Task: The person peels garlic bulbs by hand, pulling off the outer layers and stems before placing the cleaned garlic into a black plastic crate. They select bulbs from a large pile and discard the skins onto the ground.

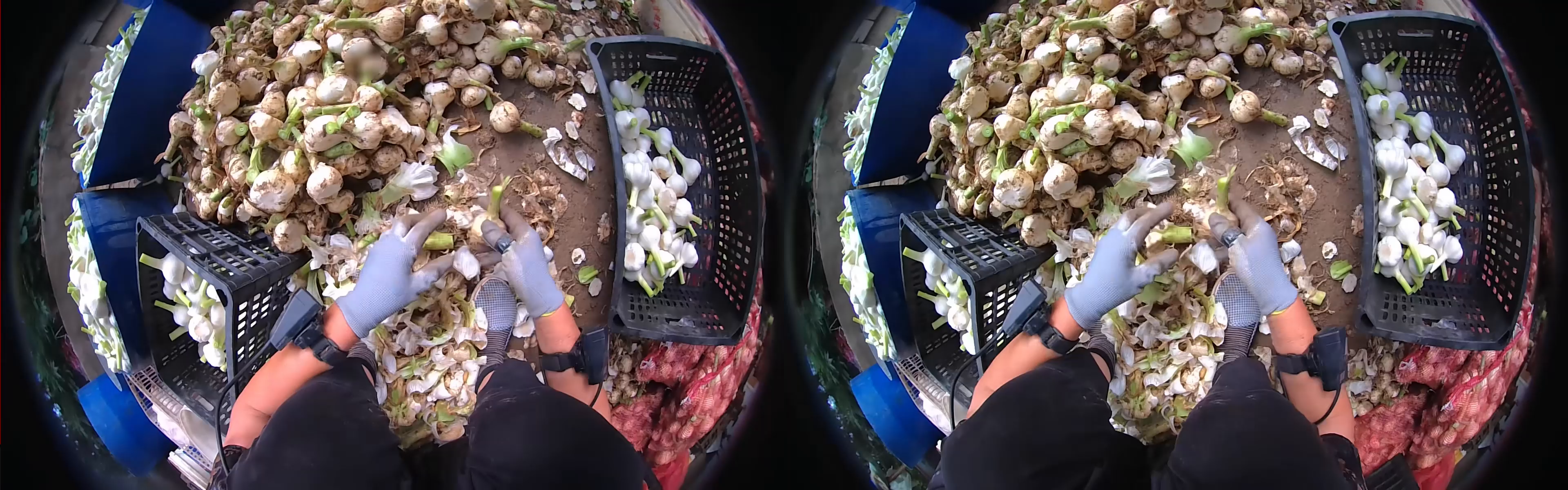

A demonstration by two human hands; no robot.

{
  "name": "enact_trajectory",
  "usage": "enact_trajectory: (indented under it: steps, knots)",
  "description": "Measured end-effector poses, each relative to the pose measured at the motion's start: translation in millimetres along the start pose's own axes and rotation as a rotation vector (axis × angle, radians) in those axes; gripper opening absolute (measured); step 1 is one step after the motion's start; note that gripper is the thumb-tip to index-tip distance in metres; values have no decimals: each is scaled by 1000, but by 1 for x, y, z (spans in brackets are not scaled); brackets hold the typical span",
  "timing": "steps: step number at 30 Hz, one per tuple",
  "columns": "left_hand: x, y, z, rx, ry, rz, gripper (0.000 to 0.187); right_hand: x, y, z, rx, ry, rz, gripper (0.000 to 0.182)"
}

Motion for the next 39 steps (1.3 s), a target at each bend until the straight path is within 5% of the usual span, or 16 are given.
enact_trajectory:
  steps: [2,3,5,7,8,11,15,17,19,22,25,27,29,31,35,39]
  knots:
    - [-16,3,15,-31,-56,-80,59,4,-20,-8,173,22,301,38]
    - [-19,4,18,-46,-93,-145,64,-16,-7,2,280,252,-273,34]
    - [-2,2,18,49,-20,-249,72,-32,-7,13,249,154,121,30]
    - [0,6,14,126,86,-533,70,23,-16,-3,201,-110,-77,33]
    - [0,9,13,143,45,-443,68,20,-21,-4,182,33,-86,34]
    - [-5,16,12,133,-37,-184,66,15,-26,0,164,-81,-199,32]
    - [-1,12,10,156,156,-573,57,26,-39,-6,121,-100,-180,26]
    - [-1,21,15,63,-54,-213,55,24,-38,-10,110,-115,-74,24]
    - [1,20,16,62,-92,-324,57,26,-37,-13,100,-135,29,23]
    - [-1,22,12,240,175,-846,63,32,-35,-15,107,-75,-59,24]
    - [0,21,9,370,328,-1322,70,25,-33,-11,91,212,-371,19]
    - [-3,23,11,359,368,-1527,78,15,-35,-6,41,683,-635,23]
    - [-8,29,14,306,380,-1534,79,9,-41,-8,76,515,-244,24]
    - [-13,33,17,353,286,-1091,74,30,-50,-15,183,66,179,23]
    - [-3,31,9,266,267,-730,66,15,-38,-2,117,-1,-83,22]
    - [2,36,17,-129,253,-558,53,15,-44,-12,191,-67,80,20]
Point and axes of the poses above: each hand's wrist, its own z-axis towards the middle knuckle, its own y-axis out of the back of the hand, x = y × z, the point moved 1 cm from there along z, towards the middle knuckle, and after that the axes turned 13 degrees about z, right-handed, at the moved point
